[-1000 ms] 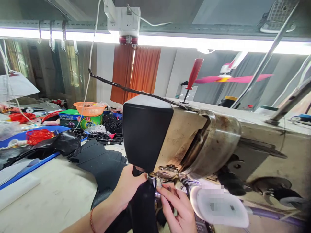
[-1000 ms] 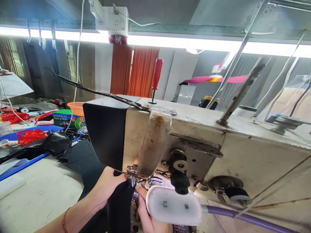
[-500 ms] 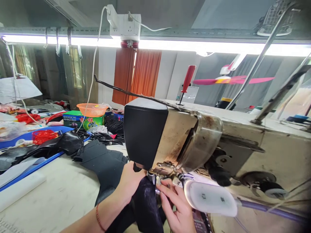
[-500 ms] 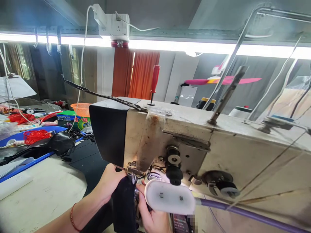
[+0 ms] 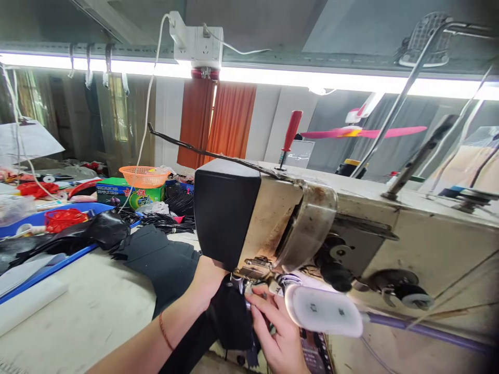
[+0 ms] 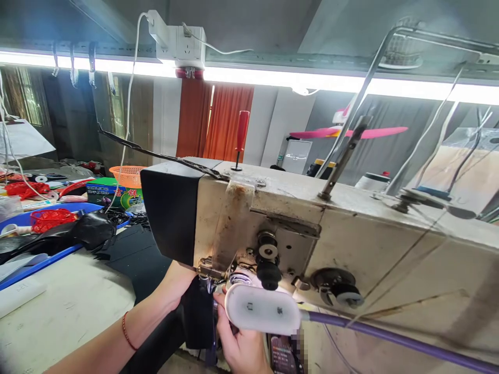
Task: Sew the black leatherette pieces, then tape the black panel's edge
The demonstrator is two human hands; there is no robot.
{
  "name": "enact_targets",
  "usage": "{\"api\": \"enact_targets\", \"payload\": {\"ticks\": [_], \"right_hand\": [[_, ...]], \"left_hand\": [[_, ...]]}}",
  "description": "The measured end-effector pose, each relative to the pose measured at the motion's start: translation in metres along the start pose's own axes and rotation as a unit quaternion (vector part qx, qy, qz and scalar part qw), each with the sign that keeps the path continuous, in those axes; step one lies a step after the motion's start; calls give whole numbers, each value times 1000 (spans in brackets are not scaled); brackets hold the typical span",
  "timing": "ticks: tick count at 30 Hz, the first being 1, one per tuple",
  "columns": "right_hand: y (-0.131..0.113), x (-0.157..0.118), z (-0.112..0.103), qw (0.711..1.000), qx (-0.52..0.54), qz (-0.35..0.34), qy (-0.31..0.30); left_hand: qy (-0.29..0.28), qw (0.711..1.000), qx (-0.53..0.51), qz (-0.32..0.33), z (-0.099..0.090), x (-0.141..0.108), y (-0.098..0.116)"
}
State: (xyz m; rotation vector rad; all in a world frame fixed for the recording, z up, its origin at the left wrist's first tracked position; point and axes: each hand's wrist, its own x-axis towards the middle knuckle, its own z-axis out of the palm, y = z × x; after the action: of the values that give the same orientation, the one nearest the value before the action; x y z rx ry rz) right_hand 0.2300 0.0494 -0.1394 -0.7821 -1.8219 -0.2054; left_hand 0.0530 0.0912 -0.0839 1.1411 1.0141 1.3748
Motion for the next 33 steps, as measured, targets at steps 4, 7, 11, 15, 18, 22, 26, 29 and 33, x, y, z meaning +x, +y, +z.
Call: {"api": "enact_targets", "payload": {"ticks": [4, 7, 11, 15, 18, 22, 26, 29, 33], "right_hand": [[1, -1, 1, 1000, -2, 1, -2], [1, 0, 1, 1000, -2, 5, -1], [-1, 1, 0, 1000, 9, 11, 1], [-3, 2, 1, 1000, 11, 16, 7], [-3, 3, 1, 1000, 16, 13, 8], [-3, 3, 1, 1000, 24, 6, 4], [-1, 3, 0, 1000, 0, -7, 5], [0, 3, 0, 1000, -16, -25, 7], [-1, 6, 0, 999, -37, -39, 6]], "left_hand": [[2, 998, 7, 66, 2, 1, 1], [4, 996, 28, 84, 2, 10, -1], [2, 991, 77, 114, -3, 17, -6], [86, 962, 151, 211, -15, -15, -25], [43, 809, 338, 478, -20, -52, -40], [-1, 687, 441, 578, -19, -69, -37], [-22, 683, 435, 586, -21, -59, -22], [-56, 686, 440, 576, -26, -55, -18], [-88, 694, 450, 555, -29, -51, -17]]}}
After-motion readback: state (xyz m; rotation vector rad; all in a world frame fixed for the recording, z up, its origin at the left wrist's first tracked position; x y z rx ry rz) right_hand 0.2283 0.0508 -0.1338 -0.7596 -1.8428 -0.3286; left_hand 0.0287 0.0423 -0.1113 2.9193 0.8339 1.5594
